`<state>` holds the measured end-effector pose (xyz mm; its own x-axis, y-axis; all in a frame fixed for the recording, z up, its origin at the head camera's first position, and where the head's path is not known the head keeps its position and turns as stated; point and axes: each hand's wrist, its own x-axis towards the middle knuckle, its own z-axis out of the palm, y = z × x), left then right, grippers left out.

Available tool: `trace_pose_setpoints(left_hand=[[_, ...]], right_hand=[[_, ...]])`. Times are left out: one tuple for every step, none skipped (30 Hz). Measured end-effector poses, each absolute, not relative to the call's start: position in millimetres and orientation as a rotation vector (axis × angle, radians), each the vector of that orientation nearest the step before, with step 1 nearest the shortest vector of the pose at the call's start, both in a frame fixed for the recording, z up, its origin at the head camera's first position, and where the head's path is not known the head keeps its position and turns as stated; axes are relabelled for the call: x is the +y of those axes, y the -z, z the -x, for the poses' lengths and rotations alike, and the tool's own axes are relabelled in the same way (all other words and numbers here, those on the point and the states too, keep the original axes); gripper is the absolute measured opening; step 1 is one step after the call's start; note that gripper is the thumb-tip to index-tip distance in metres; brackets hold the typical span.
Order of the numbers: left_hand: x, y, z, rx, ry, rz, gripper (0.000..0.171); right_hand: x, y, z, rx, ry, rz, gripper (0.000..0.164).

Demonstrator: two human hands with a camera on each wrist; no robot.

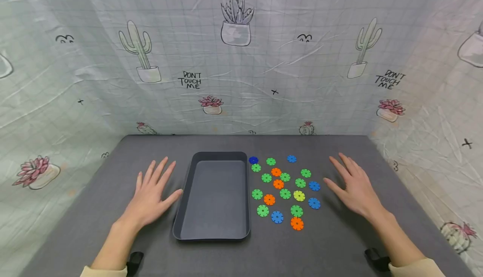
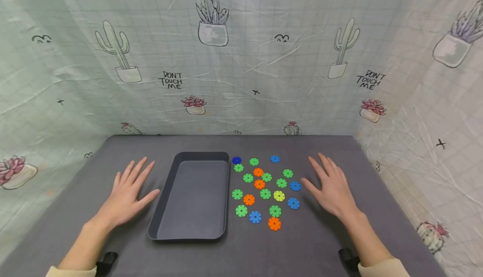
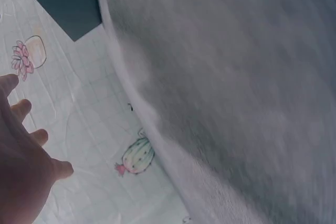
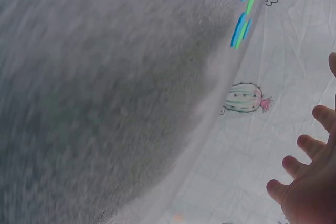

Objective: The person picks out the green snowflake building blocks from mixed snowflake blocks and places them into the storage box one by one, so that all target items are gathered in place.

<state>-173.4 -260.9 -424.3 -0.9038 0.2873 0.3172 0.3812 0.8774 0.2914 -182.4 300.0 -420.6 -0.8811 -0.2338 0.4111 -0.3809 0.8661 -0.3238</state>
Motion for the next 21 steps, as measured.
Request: trace_pose_setpoints(left_hand=[[-259.6, 424.6, 173.9, -2.782, 0.527, 0.506, 0.081], [-258.4, 424.8, 174.3, -2.779, 0.546, 0.508, 0.081], [-257.4, 425.2, 174.7, -2.776, 0.564, 0.508, 0.080], [-256.5, 425.3, 174.8, -2.775, 0.575, 0.510, 0.080], [-255.6, 425.4, 174.7, -2.772, 0.592, 0.511, 0.080], [-254.7, 425.7, 174.7, -2.767, 0.609, 0.513, 0.080], [-254.2, 426.0, 174.6, -2.759, 0.625, 0.513, 0.080], [-253.8, 426.3, 174.6, -2.754, 0.647, 0.512, 0.080], [-253.5, 426.8, 174.7, -2.746, 0.667, 0.512, 0.079], [-253.1, 427.4, 174.8, -2.738, 0.690, 0.513, 0.079], [-252.9, 428.3, 175.1, -2.728, 0.717, 0.516, 0.079], [-252.7, 429.6, 175.5, -2.714, 0.746, 0.522, 0.079], [-252.7, 430.8, 176.1, -2.702, 0.773, 0.527, 0.079], [-252.7, 431.8, 176.6, -2.689, 0.799, 0.533, 0.078], [-252.9, 433.0, 177.3, -2.678, 0.820, 0.537, 0.078], [-253.1, 433.6, 177.8, -2.670, 0.845, 0.539, 0.078], [-253.4, 434.5, 178.4, -2.664, 0.868, 0.540, 0.077], [-253.7, 435.2, 179.0, -2.658, 0.893, 0.539, 0.077], [-254.2, 435.6, 179.6, -2.657, 0.912, 0.536, 0.077], [-254.6, 436.0, 180.1, -2.654, 0.934, 0.535, 0.077], [-255.0, 436.6, 180.9, -2.651, 0.955, 0.535, 0.076]], right_hand=[[298.3, 420.9, 182.8, -2.673, -0.573, -0.462, 0.070], [296.6, 421.1, 183.0, -2.669, -0.576, -0.468, 0.070], [294.9, 421.4, 183.3, -2.664, -0.579, -0.473, 0.070], [293.2, 421.7, 183.6, -2.662, -0.586, -0.477, 0.070], [291.6, 422.1, 184.0, -2.662, -0.592, -0.481, 0.070], [290.0, 422.5, 184.4, -2.661, -0.599, -0.485, 0.069], [287.9, 423.0, 185.1, -2.661, -0.609, -0.488, 0.069], [285.9, 423.6, 185.7, -2.662, -0.620, -0.491, 0.069], [283.8, 424.2, 186.2, -2.664, -0.635, -0.491, 0.069], [281.7, 424.8, 186.5, -2.670, -0.652, -0.490, 0.069], [279.6, 425.5, 186.8, -2.674, -0.667, -0.490, 0.069], [277.3, 426.1, 186.7, -2.680, -0.679, -0.487, 0.069], [275.1, 426.8, 186.6, -2.686, -0.693, -0.483, 0.069], [273.1, 427.6, 186.5, -2.692, -0.703, -0.481, 0.069], [271.0, 428.0, 186.3, -2.698, -0.712, -0.478, 0.069], [269.1, 428.3, 186.3, -2.703, -0.719, -0.477, 0.069], [267.2, 428.4, 186.3, -2.706, -0.725, -0.476, 0.069], [265.4, 428.2, 186.4, -2.711, -0.736, -0.474, 0.070], [263.9, 428.0, 186.9, -2.715, -0.748, -0.476, 0.069], [262.6, 427.6, 187.6, -2.720, -0.759, -0.479, 0.069], [261.3, 427.3, 188.5, -2.723, -0.776, -0.484, 0.069]])
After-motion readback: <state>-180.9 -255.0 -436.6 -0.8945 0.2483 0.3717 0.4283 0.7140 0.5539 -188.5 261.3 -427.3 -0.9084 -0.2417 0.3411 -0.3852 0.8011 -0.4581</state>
